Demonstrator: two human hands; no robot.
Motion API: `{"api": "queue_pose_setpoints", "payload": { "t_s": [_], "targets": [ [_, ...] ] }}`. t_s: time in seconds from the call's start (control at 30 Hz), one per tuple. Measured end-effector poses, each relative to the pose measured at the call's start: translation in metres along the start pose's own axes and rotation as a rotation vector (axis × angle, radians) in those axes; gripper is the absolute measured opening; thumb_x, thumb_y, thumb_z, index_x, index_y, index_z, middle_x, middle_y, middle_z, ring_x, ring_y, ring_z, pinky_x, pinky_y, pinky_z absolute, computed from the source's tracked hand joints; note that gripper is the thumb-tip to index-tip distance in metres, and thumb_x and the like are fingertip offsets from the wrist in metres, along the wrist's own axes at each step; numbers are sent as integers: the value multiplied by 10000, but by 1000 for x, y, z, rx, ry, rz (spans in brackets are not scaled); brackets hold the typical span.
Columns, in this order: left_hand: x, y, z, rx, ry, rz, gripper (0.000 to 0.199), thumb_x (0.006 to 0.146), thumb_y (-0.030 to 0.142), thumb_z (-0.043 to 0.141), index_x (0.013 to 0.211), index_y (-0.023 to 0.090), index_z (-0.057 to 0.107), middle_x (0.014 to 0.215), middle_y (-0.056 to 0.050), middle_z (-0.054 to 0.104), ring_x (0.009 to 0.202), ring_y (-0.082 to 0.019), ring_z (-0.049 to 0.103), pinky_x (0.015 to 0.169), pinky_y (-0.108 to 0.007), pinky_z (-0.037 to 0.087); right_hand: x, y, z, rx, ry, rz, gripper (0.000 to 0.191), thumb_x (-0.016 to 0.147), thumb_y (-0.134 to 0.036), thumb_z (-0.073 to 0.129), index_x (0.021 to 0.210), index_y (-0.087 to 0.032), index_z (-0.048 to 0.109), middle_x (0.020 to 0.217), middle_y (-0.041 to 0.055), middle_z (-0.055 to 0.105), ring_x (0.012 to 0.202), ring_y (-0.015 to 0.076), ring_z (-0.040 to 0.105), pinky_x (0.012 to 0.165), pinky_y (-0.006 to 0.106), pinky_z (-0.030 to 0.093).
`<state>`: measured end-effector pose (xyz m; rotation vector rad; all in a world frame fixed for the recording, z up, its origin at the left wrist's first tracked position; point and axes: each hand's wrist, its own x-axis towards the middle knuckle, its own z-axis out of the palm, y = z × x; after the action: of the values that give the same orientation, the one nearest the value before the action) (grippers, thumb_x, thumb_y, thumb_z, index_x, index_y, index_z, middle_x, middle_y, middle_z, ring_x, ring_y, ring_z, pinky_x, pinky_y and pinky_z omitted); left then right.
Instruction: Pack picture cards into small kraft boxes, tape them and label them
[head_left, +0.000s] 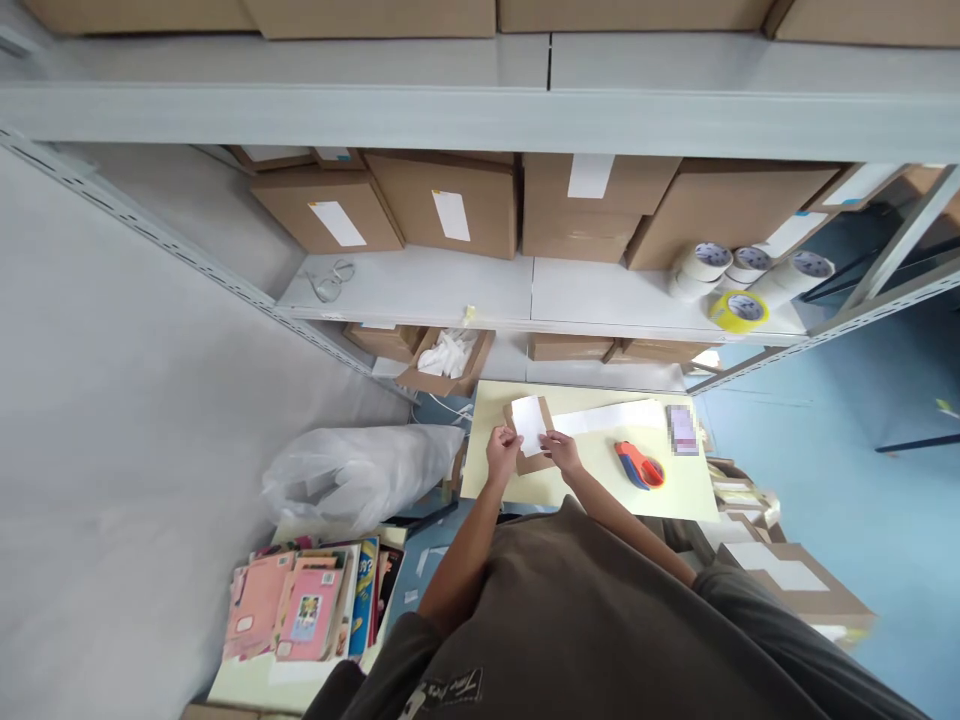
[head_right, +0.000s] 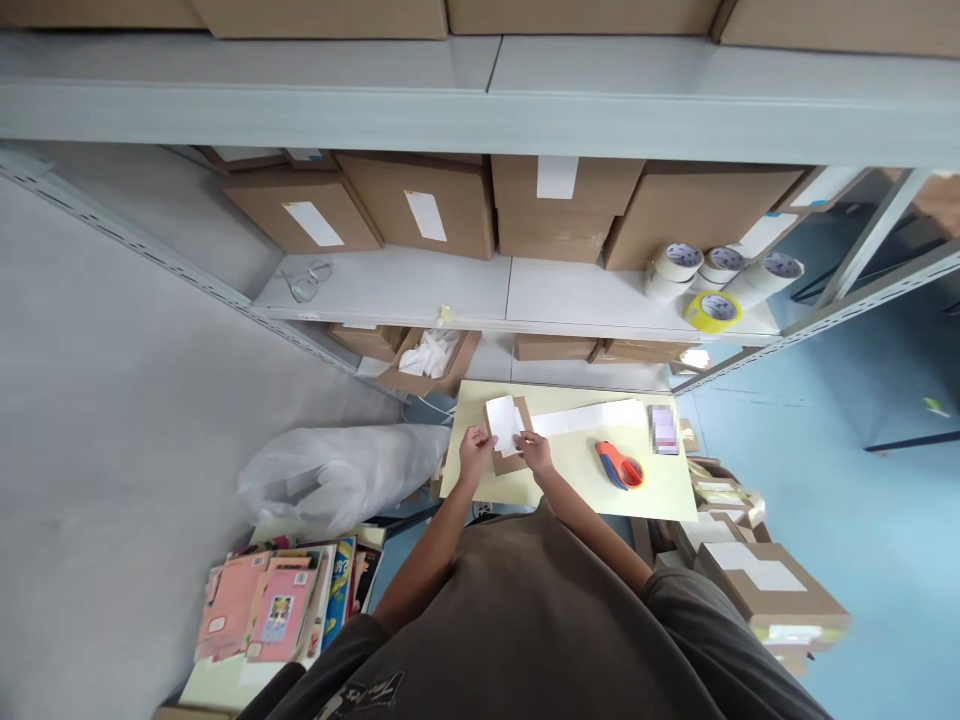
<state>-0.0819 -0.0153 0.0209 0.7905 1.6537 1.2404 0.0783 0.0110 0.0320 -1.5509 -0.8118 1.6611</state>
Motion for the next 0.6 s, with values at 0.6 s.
{"api": "queue_pose_setpoints", "payload": {
  "t_s": [0.6],
  "targets": [
    [-23, -58, 62, 644, 68, -194, 91, 842, 230, 690, 910, 241, 631, 826, -42, 746, 864, -240, 725, 806, -321, 489, 38, 61, -58, -756, 71, -26, 487, 777, -275, 765, 1241, -248, 622, 770, 13, 747, 835, 252, 746, 791, 328, 513]
  ]
}}
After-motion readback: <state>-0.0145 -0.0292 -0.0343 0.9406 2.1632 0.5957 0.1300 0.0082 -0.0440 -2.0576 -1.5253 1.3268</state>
